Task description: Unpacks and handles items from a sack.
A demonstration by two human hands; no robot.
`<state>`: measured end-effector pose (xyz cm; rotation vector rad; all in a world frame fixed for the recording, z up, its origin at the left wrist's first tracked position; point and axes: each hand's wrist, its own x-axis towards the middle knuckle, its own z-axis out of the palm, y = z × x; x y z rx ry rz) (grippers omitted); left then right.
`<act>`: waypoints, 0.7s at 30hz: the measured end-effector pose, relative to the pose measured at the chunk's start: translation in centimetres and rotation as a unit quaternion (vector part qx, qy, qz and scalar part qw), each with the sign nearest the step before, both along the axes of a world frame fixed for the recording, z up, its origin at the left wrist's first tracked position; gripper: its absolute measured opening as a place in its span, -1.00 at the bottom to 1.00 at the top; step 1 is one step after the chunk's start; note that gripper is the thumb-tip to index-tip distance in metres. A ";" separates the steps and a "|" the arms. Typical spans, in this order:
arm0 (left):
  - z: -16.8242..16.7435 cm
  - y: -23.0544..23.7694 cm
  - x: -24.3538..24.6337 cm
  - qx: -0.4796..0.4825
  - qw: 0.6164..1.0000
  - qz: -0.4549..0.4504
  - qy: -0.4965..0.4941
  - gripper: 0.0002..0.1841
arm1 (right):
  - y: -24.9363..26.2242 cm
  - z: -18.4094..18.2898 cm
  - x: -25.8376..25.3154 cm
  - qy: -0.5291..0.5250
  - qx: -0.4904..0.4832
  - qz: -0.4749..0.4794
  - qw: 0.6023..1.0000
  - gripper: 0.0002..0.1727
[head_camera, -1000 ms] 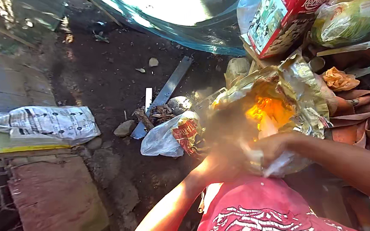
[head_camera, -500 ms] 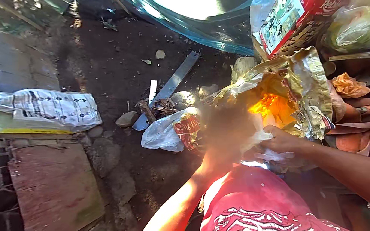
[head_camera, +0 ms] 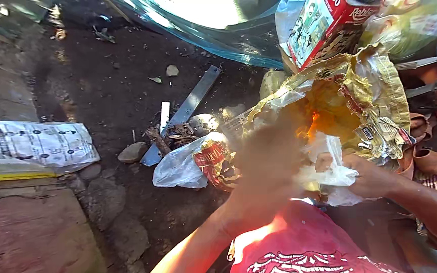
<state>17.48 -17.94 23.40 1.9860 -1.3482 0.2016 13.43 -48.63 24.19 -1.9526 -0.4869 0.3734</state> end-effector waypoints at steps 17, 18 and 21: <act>-1.3 -1.0 0.0 0.008 0.999 -0.033 0.010 -0.82 | 0.1 1.6 -2.0 0.065 0.056 -0.137 0.987 -0.91; -2.4 0.8 0.4 0.037 0.999 0.000 0.028 -0.84 | -1.8 2.1 -2.3 0.081 0.067 -0.173 0.979 -0.85; -4.4 4.5 1.9 0.113 0.993 0.024 0.038 -0.82 | -5.3 3.2 -1.2 0.096 0.090 -0.312 0.941 -0.77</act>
